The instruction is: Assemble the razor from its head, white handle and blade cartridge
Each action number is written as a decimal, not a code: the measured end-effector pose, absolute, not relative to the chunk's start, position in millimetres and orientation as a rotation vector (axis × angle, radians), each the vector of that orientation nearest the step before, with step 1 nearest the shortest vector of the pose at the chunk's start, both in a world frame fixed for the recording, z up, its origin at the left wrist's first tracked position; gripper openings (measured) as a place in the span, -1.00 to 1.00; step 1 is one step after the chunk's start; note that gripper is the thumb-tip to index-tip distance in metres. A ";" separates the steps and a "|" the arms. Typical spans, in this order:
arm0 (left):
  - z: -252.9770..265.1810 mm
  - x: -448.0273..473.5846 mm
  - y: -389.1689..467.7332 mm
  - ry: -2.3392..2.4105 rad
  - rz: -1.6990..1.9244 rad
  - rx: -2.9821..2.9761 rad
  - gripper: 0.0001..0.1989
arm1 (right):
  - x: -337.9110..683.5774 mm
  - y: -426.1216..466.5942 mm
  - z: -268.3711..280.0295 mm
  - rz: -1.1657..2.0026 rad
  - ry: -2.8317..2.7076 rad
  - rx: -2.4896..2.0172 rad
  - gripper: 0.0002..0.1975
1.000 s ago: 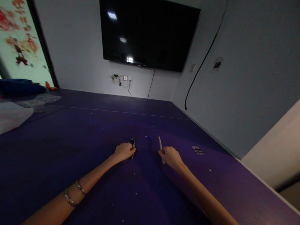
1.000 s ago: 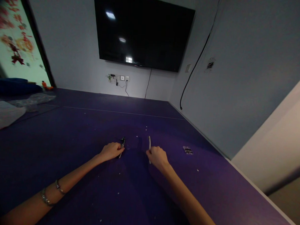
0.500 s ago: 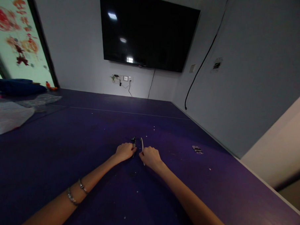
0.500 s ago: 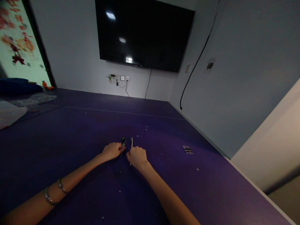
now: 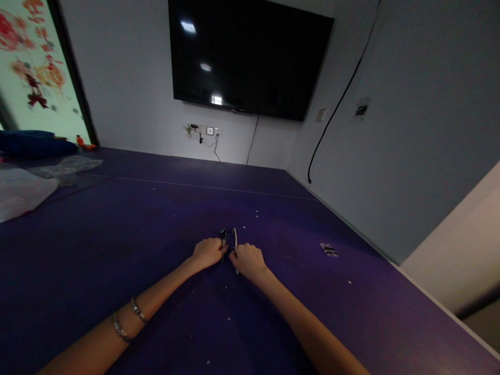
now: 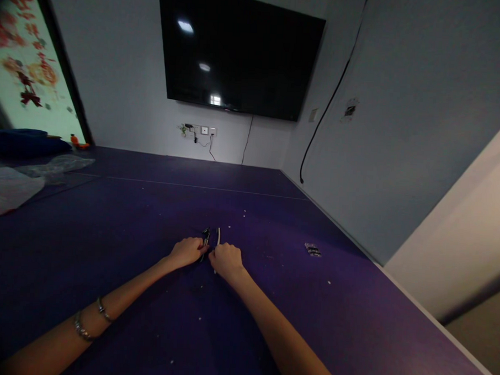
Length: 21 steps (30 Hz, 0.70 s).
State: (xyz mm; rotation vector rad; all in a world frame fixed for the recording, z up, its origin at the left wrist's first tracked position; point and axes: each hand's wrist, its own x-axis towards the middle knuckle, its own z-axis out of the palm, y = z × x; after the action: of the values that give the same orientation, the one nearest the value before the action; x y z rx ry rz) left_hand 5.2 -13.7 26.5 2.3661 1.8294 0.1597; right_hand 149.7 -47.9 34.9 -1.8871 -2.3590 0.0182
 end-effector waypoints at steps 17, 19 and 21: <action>20.1 -19.9 16.3 1.762 0.465 2.250 -0.63 | 361.9 -27.3 59.7 0.223 -2.409 -1.689 -0.54; 21.2 -20.0 16.5 1.762 0.481 2.238 -0.64 | 393.6 -27.6 59.6 0.221 -2.376 -1.794 -0.48; 22.0 -20.1 15.7 1.770 0.520 2.241 -0.65 | 419.3 -29.5 59.5 0.212 -2.337 -1.878 -0.45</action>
State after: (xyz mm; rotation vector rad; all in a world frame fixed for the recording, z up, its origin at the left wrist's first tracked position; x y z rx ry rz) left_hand -20.1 15.7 22.0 2.2412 1.7699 0.5197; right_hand 419.3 -29.5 59.5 -1.8782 -2.3373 0.2121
